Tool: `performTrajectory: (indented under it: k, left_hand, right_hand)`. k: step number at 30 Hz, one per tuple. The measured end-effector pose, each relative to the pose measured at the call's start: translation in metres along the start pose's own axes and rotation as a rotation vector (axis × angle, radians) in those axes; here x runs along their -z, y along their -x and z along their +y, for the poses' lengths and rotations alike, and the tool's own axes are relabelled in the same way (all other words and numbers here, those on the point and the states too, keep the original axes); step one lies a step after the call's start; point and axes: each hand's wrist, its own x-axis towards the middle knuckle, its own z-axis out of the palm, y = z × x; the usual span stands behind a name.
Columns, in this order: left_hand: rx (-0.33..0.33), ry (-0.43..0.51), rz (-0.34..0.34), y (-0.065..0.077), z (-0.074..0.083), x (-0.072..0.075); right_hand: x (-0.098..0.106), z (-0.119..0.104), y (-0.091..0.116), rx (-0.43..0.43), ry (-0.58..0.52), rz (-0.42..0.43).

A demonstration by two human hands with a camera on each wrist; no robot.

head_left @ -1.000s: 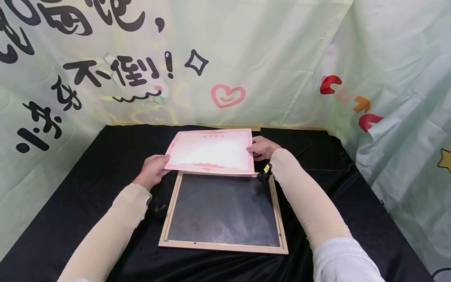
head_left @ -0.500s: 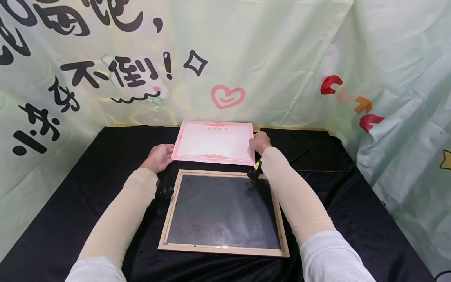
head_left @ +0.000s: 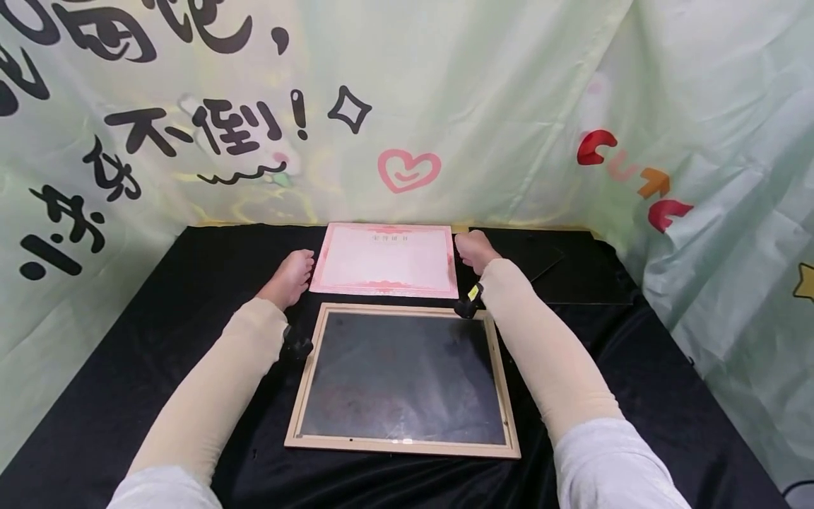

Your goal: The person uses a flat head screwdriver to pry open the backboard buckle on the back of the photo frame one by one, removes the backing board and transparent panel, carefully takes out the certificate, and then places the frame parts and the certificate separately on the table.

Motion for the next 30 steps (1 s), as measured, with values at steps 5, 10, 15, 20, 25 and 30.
performTrajectory:
  k: [5, 10, 15, 20, 25, 30]
  left_hand:
    - [-0.049, -0.084, -0.033, 0.023, -0.006, 0.004]
    - [-0.044, -0.103, -0.063, 0.067, -0.026, 0.004]
    - [0.021, -0.12, -0.091, 0.107, -0.048, 0.003]
    - [0.066, -0.145, -0.145, 0.133, -0.066, -0.004]
    - [0.031, -0.164, -0.156, 0.14, -0.071, -0.016]
    - [0.06, -0.038, -0.119, 0.136, -0.073, -0.02]
  right_hand:
    - [0.009, -0.007, 0.029, 0.047, -0.065, -0.107]
    - [0.028, 0.015, 0.083, 0.107, -0.186, -0.224]
    - [0.05, 0.059, 0.136, 0.083, -0.197, -0.254]
    - [0.053, 0.095, 0.176, -0.039, -0.192, -0.253]
    - [0.046, 0.102, 0.183, -0.069, -0.245, -0.289]
    - [0.042, 0.101, 0.172, -0.057, -0.365, -0.334]
